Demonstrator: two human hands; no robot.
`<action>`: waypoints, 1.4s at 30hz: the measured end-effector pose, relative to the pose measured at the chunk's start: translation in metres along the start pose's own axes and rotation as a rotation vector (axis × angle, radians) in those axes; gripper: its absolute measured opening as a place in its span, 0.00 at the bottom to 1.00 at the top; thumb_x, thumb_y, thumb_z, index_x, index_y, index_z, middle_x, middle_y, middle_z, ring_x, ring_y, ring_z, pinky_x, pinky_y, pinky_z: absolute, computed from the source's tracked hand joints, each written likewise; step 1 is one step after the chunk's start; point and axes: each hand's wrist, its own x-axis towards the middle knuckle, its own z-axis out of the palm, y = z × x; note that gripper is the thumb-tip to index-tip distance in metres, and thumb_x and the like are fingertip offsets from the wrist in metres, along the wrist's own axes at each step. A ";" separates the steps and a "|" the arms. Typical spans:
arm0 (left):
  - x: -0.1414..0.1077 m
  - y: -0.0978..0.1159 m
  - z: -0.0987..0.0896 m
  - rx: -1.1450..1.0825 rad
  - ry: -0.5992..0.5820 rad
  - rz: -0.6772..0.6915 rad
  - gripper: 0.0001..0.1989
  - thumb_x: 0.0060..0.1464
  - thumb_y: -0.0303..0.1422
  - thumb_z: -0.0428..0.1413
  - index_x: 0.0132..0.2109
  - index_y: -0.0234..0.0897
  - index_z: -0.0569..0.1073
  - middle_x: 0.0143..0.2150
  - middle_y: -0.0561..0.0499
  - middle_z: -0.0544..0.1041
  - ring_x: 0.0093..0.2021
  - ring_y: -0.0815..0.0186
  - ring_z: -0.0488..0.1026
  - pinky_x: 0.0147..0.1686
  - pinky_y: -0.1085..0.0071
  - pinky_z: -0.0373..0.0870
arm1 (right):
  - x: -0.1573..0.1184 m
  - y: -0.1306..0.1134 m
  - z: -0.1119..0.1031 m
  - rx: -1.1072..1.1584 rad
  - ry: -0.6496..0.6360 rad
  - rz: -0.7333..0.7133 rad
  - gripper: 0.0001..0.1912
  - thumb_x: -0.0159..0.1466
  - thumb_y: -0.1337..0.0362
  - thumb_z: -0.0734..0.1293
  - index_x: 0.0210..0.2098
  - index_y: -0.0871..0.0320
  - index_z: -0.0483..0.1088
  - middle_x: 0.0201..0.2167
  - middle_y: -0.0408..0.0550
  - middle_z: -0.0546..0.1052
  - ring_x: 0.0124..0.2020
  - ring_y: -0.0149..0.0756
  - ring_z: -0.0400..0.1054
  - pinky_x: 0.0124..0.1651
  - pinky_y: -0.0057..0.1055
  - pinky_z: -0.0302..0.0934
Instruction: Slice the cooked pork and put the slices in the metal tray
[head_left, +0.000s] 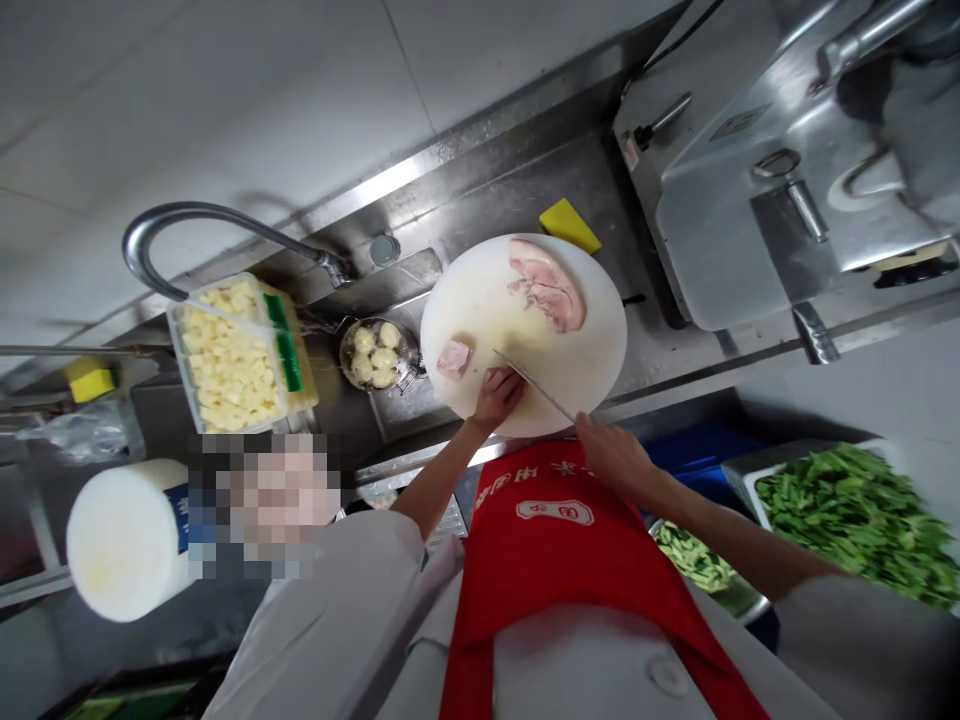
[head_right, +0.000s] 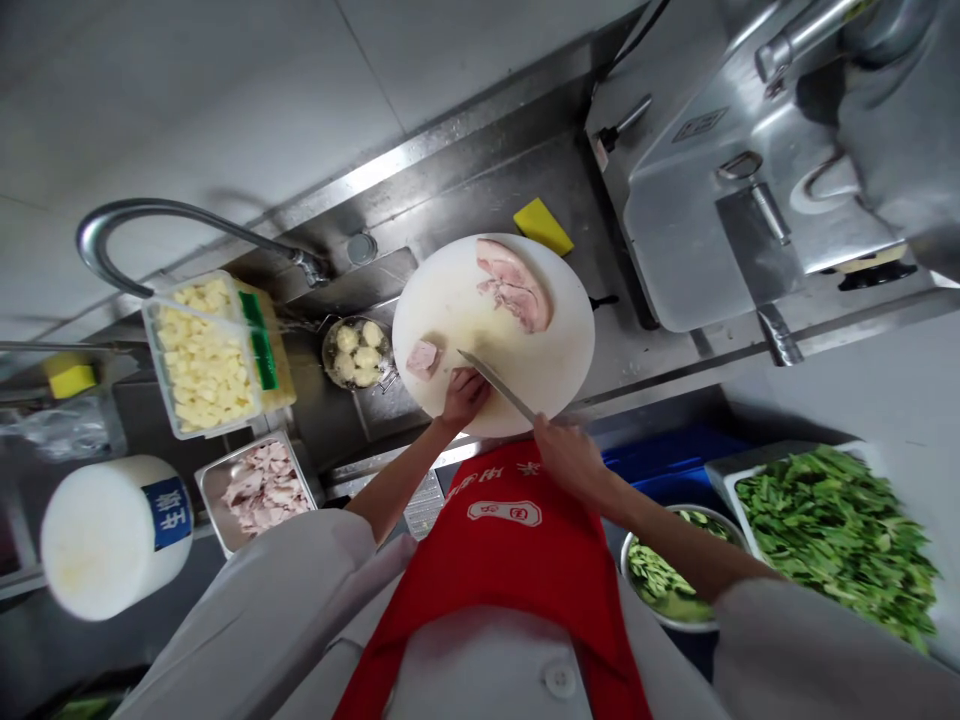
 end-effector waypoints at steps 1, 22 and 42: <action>0.000 0.000 0.000 0.001 -0.002 -0.008 0.16 0.66 0.40 0.48 0.44 0.39 0.78 0.44 0.43 0.77 0.47 0.59 0.71 0.51 0.57 0.67 | 0.014 -0.005 -0.005 0.017 0.022 -0.013 0.17 0.68 0.75 0.51 0.54 0.66 0.61 0.36 0.61 0.79 0.39 0.45 0.77 0.39 0.32 0.64; -0.006 -0.004 0.006 0.047 0.177 0.128 0.11 0.66 0.36 0.51 0.45 0.37 0.77 0.43 0.44 0.78 0.45 0.62 0.72 0.46 0.60 0.71 | 0.067 -0.021 -0.030 -0.041 0.104 -0.062 0.18 0.68 0.74 0.51 0.56 0.65 0.59 0.40 0.62 0.78 0.45 0.45 0.76 0.41 0.32 0.64; -0.007 -0.003 -0.001 0.055 0.185 0.092 0.11 0.65 0.37 0.52 0.39 0.36 0.76 0.38 0.45 0.77 0.44 0.60 0.71 0.46 0.60 0.66 | -0.024 -0.002 -0.006 0.025 -0.010 -0.024 0.16 0.68 0.75 0.53 0.53 0.65 0.61 0.34 0.58 0.80 0.38 0.46 0.78 0.34 0.31 0.64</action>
